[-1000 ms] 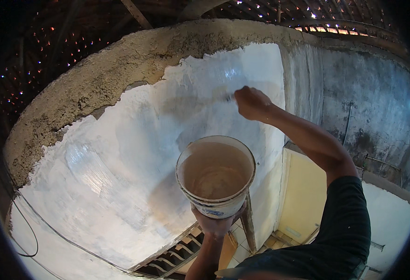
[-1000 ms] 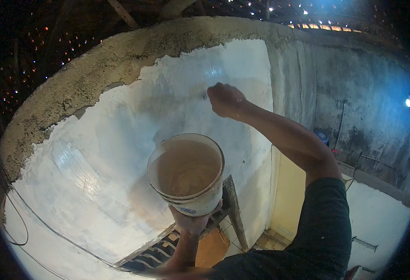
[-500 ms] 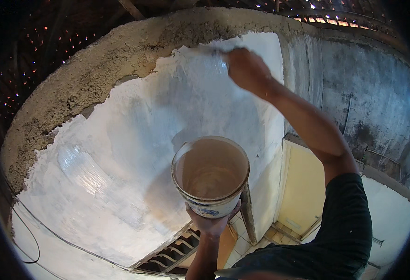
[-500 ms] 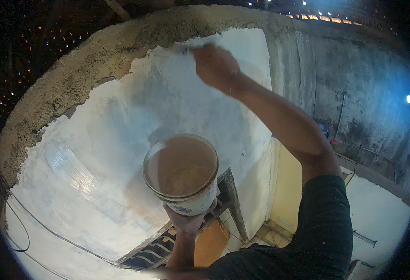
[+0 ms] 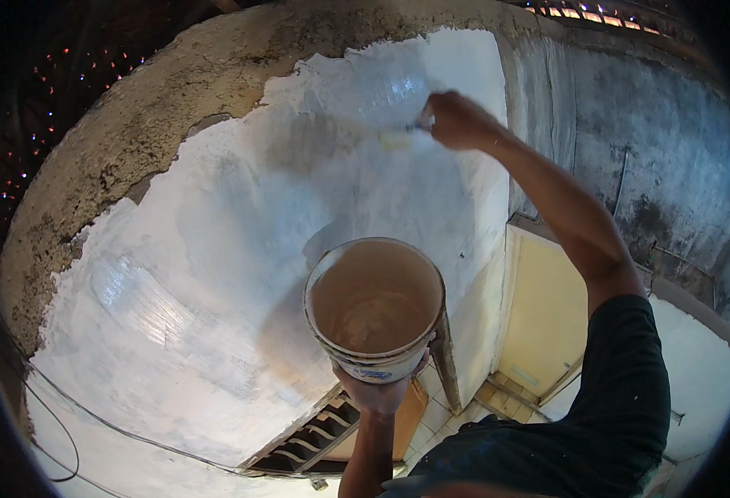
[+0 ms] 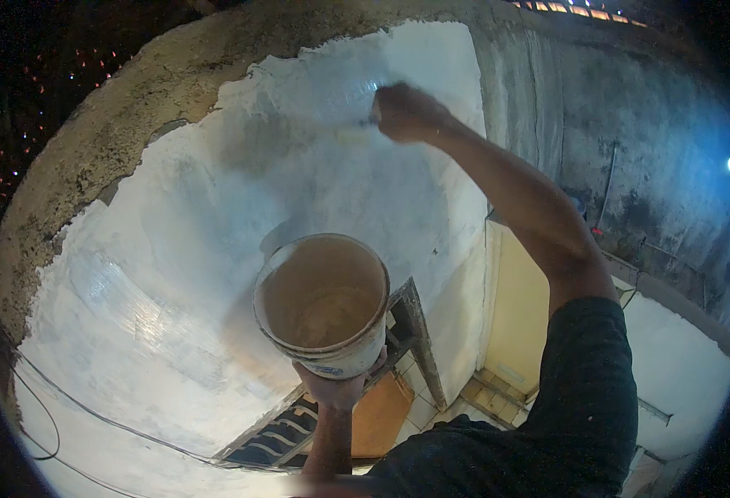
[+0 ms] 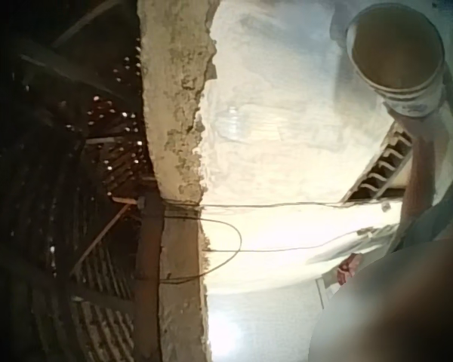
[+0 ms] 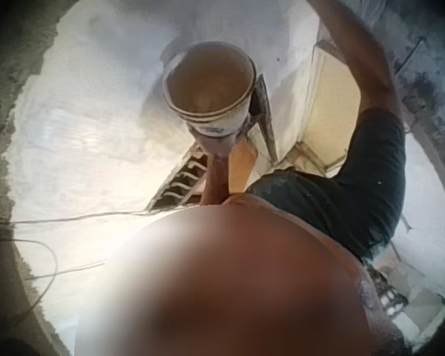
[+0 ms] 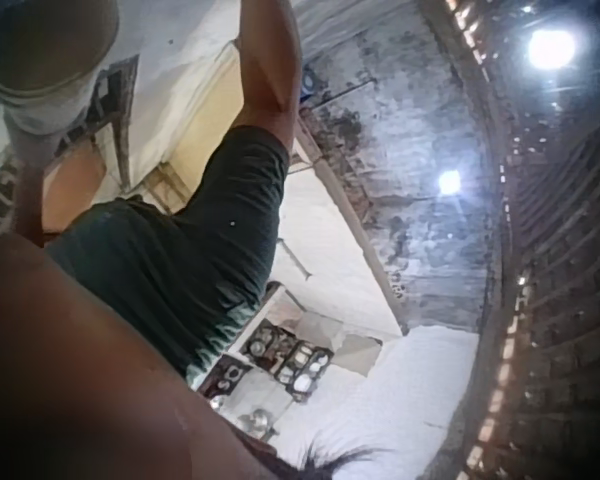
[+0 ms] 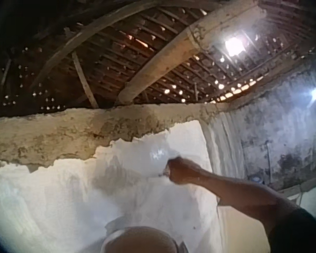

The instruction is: Painting a ceiling section using a hand brush while holding a paint bucket.

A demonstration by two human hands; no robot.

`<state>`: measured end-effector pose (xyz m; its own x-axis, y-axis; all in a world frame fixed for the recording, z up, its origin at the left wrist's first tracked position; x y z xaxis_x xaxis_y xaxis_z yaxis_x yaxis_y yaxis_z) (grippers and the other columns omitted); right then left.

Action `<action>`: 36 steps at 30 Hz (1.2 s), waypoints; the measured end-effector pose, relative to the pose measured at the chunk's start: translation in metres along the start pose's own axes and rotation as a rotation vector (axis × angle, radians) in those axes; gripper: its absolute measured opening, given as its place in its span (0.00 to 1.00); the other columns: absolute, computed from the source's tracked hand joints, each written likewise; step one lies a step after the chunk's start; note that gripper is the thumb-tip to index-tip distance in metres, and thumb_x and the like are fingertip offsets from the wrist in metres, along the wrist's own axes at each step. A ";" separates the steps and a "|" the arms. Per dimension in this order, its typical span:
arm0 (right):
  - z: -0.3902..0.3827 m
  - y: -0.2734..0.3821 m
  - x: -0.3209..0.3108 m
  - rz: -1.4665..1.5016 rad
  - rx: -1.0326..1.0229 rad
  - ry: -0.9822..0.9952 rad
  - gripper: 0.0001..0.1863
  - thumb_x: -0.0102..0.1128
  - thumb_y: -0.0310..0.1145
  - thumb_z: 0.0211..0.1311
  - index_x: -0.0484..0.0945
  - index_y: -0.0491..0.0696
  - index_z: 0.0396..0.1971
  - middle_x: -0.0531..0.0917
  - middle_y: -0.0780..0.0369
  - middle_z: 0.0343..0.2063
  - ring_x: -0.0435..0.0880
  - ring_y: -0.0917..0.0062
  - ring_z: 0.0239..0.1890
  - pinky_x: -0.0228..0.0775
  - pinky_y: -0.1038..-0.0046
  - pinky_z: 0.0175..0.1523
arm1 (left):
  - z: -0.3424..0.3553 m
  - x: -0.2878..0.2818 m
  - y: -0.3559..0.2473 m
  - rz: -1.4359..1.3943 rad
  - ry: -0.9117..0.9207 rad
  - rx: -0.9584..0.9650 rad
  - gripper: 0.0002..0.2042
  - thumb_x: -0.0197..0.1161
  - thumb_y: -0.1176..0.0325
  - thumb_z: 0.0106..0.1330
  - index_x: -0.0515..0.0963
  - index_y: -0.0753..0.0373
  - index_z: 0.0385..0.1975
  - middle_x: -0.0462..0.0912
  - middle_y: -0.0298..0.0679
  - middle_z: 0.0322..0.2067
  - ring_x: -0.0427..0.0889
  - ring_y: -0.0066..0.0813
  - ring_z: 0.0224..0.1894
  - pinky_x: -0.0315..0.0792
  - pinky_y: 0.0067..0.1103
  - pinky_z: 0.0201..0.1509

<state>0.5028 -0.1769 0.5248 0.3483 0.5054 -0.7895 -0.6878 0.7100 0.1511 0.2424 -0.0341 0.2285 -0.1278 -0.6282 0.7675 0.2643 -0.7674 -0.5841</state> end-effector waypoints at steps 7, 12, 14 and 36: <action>-0.064 0.013 0.041 -0.118 0.001 -0.257 0.20 0.48 0.25 0.63 0.74 0.47 0.55 0.79 0.52 0.36 0.84 0.54 0.36 0.78 0.53 0.41 | 0.007 -0.007 0.010 -0.314 0.029 -0.046 0.43 0.38 0.28 0.63 0.53 0.50 0.73 0.57 0.46 0.70 0.62 0.58 0.70 0.64 0.59 0.63; -0.142 0.016 0.163 -0.121 -0.014 0.260 0.18 0.45 0.26 0.68 0.72 0.43 0.56 0.79 0.50 0.37 0.85 0.56 0.37 0.78 0.54 0.43 | 0.007 -0.029 0.004 -0.153 -0.156 0.007 0.41 0.41 0.30 0.65 0.55 0.51 0.73 0.57 0.46 0.71 0.61 0.56 0.70 0.63 0.60 0.65; -0.149 0.021 0.162 -0.117 -0.035 0.351 0.15 0.49 0.25 0.65 0.78 0.41 0.49 0.81 0.48 0.39 0.86 0.55 0.40 0.79 0.55 0.46 | 0.002 -0.039 0.000 -0.099 -0.256 0.058 0.40 0.42 0.32 0.66 0.56 0.51 0.72 0.58 0.46 0.71 0.61 0.55 0.71 0.62 0.60 0.66; -0.228 0.132 0.054 -0.232 -0.575 0.568 0.04 0.66 0.30 0.56 0.86 0.49 0.30 0.87 0.60 0.29 0.88 0.67 0.34 0.79 0.67 0.40 | 0.014 -0.092 0.035 -0.161 -0.270 0.111 0.38 0.31 0.32 0.72 0.60 0.55 0.72 0.64 0.45 0.69 0.64 0.47 0.69 0.62 0.43 0.71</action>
<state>0.2855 -0.1678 0.3658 0.2537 -0.0555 -0.9657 -0.9092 0.3269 -0.2577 0.2772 -0.0017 0.1408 0.0779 -0.4314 0.8988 0.3659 -0.8262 -0.4283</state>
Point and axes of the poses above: each hand's wrist, its own z-axis towards the middle knuckle, its own x-axis out of the palm, y = z × x, the point moved 10 cm from there along z, towards the middle knuckle
